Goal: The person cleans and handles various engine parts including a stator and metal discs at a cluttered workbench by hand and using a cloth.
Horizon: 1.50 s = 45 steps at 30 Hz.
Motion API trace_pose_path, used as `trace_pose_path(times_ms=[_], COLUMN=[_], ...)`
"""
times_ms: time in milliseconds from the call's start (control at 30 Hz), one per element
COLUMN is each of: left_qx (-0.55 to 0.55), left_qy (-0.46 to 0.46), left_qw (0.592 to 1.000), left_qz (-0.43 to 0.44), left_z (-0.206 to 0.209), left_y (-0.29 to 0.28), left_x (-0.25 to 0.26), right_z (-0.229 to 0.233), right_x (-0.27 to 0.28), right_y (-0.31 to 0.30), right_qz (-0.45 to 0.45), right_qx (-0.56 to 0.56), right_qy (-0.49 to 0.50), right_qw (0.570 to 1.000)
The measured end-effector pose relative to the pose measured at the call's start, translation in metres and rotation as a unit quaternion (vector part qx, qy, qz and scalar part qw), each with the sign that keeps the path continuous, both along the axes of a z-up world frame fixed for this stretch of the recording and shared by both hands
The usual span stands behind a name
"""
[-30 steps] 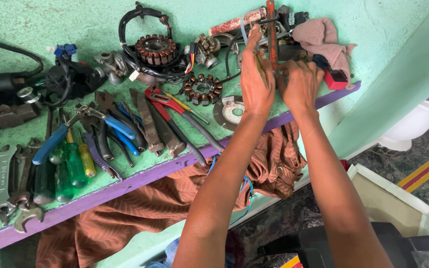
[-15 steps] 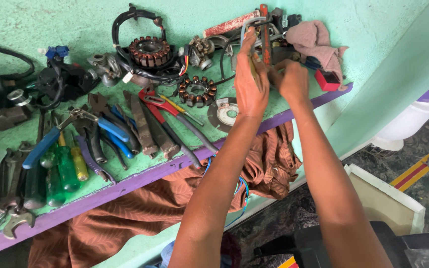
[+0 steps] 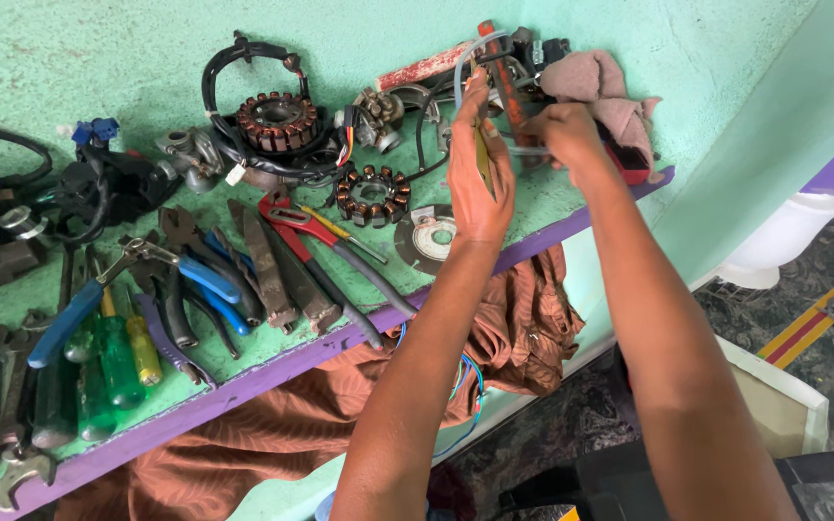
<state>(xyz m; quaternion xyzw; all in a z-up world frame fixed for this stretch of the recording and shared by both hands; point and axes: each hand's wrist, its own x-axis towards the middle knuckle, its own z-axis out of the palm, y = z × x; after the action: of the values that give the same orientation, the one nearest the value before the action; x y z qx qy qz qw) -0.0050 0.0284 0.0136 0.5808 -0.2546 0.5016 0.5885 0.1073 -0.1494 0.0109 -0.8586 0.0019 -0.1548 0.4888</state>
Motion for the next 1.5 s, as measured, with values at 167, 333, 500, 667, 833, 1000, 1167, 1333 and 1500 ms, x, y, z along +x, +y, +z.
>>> trace_pose_path(times_ms=[167,333,500,667,833,1000,1167,1333,1500], left_qx=[-0.003,-0.005,-0.008,-0.012,-0.034,-0.067,-0.071,-0.121,-0.208], left_qy=[-0.002,0.01,0.016,0.018,0.017,0.017,0.016,0.032,0.168], left_qw=[1.0,1.0,1.0,1.0,0.999,0.997,0.997,0.989,0.939], left_qz=[0.004,-0.004,-0.005,-0.013,-0.036,-0.029,-0.033,-0.081,-0.218], left_z=[0.003,0.001,-0.001,-0.001,0.0,0.001,0.0,0.004,0.01], left_y=[0.0,0.0,0.0,-0.001,0.0,-0.002,-0.002,-0.019,-0.037], left_x=[-0.002,-0.001,0.0,-0.001,-0.006,-0.001,0.001,-0.009,-0.013], right_z=[0.026,0.036,0.046,0.059,0.056,0.037,0.024,0.026,0.026], right_x=[-0.026,-0.052,-0.08,-0.107,-0.147,-0.163,-0.179,-0.195,-0.2], right_y=[-0.018,-0.015,-0.004,-0.018,-0.03,-0.04,-0.045,-0.044,-0.047], right_qz=[0.203,0.229,0.243,0.219,0.174,0.158,0.129,0.08,-0.002], right_qx=[0.255,0.243,0.262,0.292,0.175,0.123,0.027,-0.08,-0.32], right_qy=[0.098,0.121,0.09,0.038,-0.061,-0.159,-0.256,-0.294,-0.403], right_qw=[0.94,0.935,0.93,0.93,0.967,0.967,0.958,0.949,0.857])
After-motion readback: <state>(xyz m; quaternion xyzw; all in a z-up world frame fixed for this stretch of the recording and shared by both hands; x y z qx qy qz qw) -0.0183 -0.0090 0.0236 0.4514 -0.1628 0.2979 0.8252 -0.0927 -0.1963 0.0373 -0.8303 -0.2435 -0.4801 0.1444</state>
